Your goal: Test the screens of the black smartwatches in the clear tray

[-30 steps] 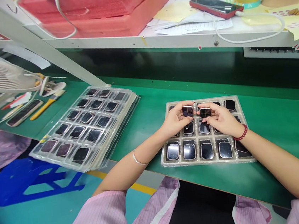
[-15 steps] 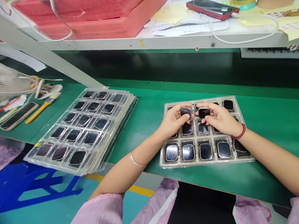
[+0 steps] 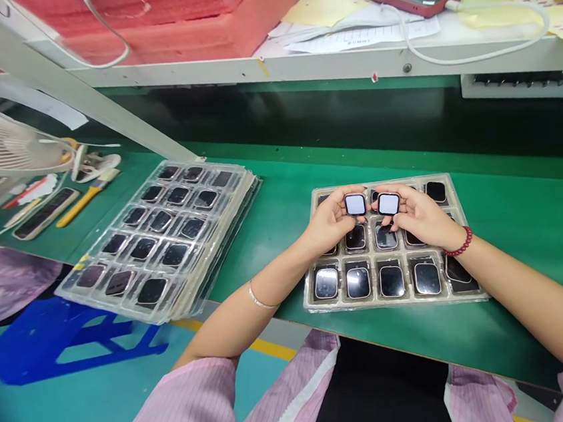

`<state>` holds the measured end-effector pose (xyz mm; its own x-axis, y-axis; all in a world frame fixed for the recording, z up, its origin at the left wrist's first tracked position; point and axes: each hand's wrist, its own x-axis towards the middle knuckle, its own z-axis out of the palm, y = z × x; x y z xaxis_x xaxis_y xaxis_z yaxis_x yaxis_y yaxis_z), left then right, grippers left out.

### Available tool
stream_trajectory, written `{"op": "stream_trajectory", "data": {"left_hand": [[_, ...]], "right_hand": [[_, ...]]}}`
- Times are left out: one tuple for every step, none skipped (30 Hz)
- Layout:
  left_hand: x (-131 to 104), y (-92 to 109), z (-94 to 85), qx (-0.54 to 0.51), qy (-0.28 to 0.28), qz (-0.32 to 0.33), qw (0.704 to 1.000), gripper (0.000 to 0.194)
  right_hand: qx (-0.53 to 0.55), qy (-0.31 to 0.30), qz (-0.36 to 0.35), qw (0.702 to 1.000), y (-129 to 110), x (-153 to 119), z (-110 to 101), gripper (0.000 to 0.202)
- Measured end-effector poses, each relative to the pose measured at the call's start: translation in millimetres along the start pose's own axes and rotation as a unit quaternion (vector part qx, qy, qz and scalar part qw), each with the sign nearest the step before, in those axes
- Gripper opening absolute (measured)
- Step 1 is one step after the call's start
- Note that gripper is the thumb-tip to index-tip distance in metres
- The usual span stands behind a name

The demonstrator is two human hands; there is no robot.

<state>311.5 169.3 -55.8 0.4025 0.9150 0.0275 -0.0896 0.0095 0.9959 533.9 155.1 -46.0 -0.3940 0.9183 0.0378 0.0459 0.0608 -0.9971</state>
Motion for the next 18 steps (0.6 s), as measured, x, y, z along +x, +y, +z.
{"op": "stream_trajectory", "data": {"left_hand": [[-0.5,0.0,0.2,0.009,0.005,0.005,1.0,0.053],[-1.1,0.2,0.4,0.013,0.008,0.009,1.0,0.051],[-1.6,0.3,0.6,0.011,0.007,0.012,1.0,0.049],[-2.0,0.5,0.9,0.005,0.005,0.014,1.0,0.048],[-2.4,0.7,1.0,-0.002,0.003,0.015,1.0,0.048],[-2.6,0.9,1.2,-0.005,0.003,0.017,1.0,0.049],[-2.8,1.1,1.2,-0.005,0.004,0.02,1.0,0.05],[-3.0,1.3,1.2,-0.003,0.004,0.023,1.0,0.052],[-3.1,1.4,1.1,0.001,0.004,0.025,1.0,0.052],[-3.3,1.5,1.0,0.005,0.003,0.028,1.0,0.052],[-3.6,1.5,0.9,0.011,0.002,0.03,0.999,0.05],[-3.9,1.6,0.8,0.016,0.001,0.033,0.999,0.049],[-4.1,1.6,0.6,0.022,0.002,0.035,0.999,0.048],[-4.4,1.7,0.5,0.027,0.003,0.036,0.999,0.048],[-4.7,1.8,0.4,0.031,0.004,0.037,0.999,0.048],[-4.9,2.0,0.4,0.034,0.005,0.038,0.999,0.048],[-5.1,2.2,0.4,0.035,0.005,0.039,0.999,0.048],[-5.3,2.5,0.4,0.037,0.006,0.04,0.999,0.048]], "right_hand": [[-0.008,0.003,-0.002,1.0,-0.5,-0.3,0.3,0.05],[-0.016,0.007,-0.004,1.0,-1.1,-0.6,0.7,0.049],[-0.024,0.013,-0.006,1.0,-1.5,-0.9,1.1,0.046],[-0.031,0.018,-0.009,0.999,-1.9,-1.1,1.5,0.044],[-0.036,0.022,-0.011,0.999,-2.2,-1.3,1.8,0.041],[-0.04,0.024,-0.014,0.999,-2.3,-1.3,2.0,0.04],[-0.042,0.025,-0.016,0.999,-2.4,-1.3,2.2,0.039],[-0.043,0.023,-0.017,0.999,-2.6,-1.3,2.3,0.039],[-0.042,0.021,-0.017,0.999,-2.7,-1.2,2.4,0.04],[-0.042,0.018,-0.016,0.999,-2.9,-1.1,2.5,0.039],[-0.042,0.017,-0.014,0.999,-3.1,-1.0,2.5,0.039],[-0.043,0.016,-0.012,0.999,-3.4,-0.9,2.6,0.039],[-0.045,0.016,-0.01,0.999,-3.6,-0.9,2.7,0.039],[-0.049,0.016,-0.009,0.999,-3.8,-0.9,2.9,0.039],[-0.052,0.017,-0.008,0.998,-3.9,-0.9,3.1,0.04],[-0.054,0.018,-0.009,0.998,-4.0,-0.9,3.3,0.04],[-0.055,0.018,-0.009,0.998,-4.1,-1.0,3.5,0.04],[-0.054,0.017,-0.009,0.998,-4.2,-1.1,3.8,0.04]]}}
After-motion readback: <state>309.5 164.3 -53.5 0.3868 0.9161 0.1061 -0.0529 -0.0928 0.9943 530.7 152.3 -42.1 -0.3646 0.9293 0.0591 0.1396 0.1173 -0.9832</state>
